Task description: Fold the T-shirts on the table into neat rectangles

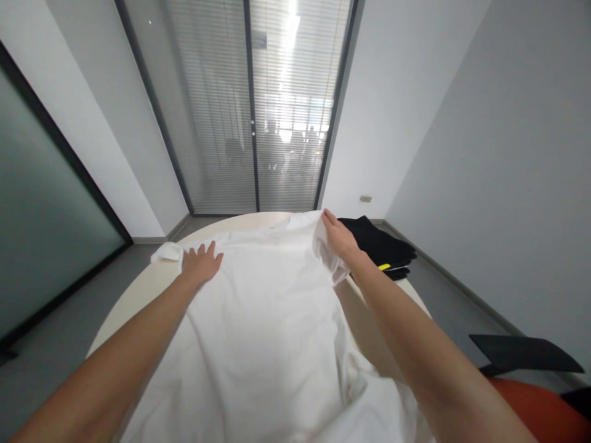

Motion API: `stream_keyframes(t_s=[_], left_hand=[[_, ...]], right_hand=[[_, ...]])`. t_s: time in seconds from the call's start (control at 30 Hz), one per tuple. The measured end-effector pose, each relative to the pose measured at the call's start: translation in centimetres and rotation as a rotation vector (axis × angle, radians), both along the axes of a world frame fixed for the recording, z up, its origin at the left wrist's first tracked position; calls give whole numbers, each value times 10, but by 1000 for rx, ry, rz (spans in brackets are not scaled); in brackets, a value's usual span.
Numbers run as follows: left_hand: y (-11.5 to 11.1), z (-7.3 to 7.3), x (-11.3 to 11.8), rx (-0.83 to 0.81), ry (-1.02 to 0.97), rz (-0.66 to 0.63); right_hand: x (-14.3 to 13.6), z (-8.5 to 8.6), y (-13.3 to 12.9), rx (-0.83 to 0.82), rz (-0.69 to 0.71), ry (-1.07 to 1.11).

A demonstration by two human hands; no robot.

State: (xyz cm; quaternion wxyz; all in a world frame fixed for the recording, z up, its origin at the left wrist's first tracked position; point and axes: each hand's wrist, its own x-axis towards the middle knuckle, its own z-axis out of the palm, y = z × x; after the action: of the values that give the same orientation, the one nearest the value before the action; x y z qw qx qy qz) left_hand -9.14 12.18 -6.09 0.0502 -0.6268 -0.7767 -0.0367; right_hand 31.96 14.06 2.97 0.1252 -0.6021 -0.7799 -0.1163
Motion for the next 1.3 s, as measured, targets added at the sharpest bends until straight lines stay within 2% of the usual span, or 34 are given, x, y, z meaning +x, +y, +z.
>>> stream_keyframes(t_s=[0.07,0.1,0.17,0.27,0.37,0.43,0.5,0.6,0.67,0.73,0.83,0.93,1.07,1.17,1.3], left_hand=[[0,5,0,44,24,18],[-1,8,4,79,34,-6],[-6,12,21,139,29,-105],[-20,14,60,96,-65,-322],[-35,12,94,-5,-153,-491],[-42,8,105,-52,-143,-500],[-45,5,108,-76,-112,-478],[-46,3,106,-80,-100,-467],[-45,3,105,-72,-103,-463],[-45,3,105,-67,-103,-456],[-46,2,107,-64,-107,-452],[-47,1,107,-60,-118,-449],[-47,0,107,-50,-123,-433],[-47,0,107,-51,-123,-431],[-48,2,107,-62,-126,-435]], right_hand=[[0,7,0,-74,63,42],[-1,9,-2,-133,48,50],[-5,13,-6,-289,-81,24],[-11,16,-16,-472,-272,-49],[-16,22,-24,-423,-335,-42],[-15,29,-27,-326,-381,-24],[-9,39,-24,-180,-422,56],[10,52,-14,30,-424,306],[25,59,-5,111,-441,443],[39,64,2,177,-463,492],[52,70,7,234,-372,513],[55,72,13,202,-207,631],[52,67,21,63,-113,754],[50,57,25,-93,-126,621],[49,44,22,-207,-241,397]])
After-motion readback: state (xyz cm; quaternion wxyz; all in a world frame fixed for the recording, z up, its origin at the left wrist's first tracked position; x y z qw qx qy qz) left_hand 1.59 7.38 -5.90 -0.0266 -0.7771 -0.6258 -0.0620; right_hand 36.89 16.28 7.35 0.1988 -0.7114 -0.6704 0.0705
